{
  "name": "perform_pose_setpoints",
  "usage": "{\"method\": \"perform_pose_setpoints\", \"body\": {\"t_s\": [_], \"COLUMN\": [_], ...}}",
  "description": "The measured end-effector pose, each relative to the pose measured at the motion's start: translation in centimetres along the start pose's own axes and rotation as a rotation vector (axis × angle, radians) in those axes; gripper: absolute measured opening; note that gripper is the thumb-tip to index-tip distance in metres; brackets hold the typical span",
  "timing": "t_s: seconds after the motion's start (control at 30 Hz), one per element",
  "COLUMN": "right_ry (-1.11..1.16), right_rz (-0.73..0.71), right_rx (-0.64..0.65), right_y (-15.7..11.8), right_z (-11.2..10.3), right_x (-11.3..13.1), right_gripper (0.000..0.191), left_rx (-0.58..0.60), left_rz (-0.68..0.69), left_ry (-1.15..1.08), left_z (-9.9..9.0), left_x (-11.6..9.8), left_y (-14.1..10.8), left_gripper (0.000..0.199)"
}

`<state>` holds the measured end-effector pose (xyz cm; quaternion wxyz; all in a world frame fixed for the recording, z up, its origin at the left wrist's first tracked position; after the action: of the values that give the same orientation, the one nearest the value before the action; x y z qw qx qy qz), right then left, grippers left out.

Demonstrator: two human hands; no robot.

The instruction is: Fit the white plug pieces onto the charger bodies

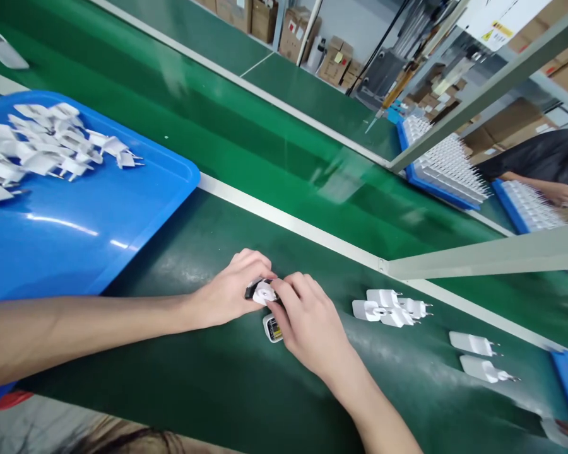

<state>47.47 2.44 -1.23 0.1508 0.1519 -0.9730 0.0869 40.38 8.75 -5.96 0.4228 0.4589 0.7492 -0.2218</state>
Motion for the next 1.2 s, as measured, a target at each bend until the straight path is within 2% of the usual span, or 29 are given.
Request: {"method": "perform_pose_setpoints", "body": {"t_s": [0.13, 0.23, 0.47, 0.73, 0.9, 1.2], "right_ry": [0.129, 0.101, -0.063, 0.009, 0.041, -0.191], "right_rz": [-0.046, -0.049, -0.035, -0.066, -0.041, -0.074], "right_rx": [-0.086, -0.154, -0.108, -0.153, -0.131, -0.144], "right_y": [0.2, 0.0, 0.1, 0.2, 0.4, 0.2], "right_z": [-0.5, -1.5, -1.2, -1.6, -1.3, -1.1], "right_x": [0.2, 0.1, -0.4, -0.6, -1.0, 0.2], "right_gripper": [0.012, 0.011, 0.012, 0.012, 0.012, 0.015], "left_rx": [0.004, 0.01, 0.002, 0.033, 0.027, 0.009], "left_rz": [0.013, 0.01, -0.045, -0.088, -0.085, -0.069], "left_ry": [0.013, 0.025, 0.038, 0.012, 0.009, 0.025], "left_z": [0.1, 0.3, 0.4, 0.4, 0.5, 0.5], "left_x": [0.0, 0.0, 0.4, 0.6, 0.6, 0.5], "left_y": [0.1, 0.2, 0.4, 0.6, 0.7, 0.6], "left_gripper": [0.015, 0.016, 0.017, 0.016, 0.014, 0.017]}}
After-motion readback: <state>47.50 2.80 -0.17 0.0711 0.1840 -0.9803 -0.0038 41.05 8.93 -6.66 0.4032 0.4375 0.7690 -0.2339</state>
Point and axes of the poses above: each hand's wrist, its own y-axis towards the middle knuckle, its own z-axis out of the palm, x = y × z, the point moved 10 cm from there along y, towards the middle knuckle, and after that the axes turned 11 degrees about x, right-handed, at the moved point
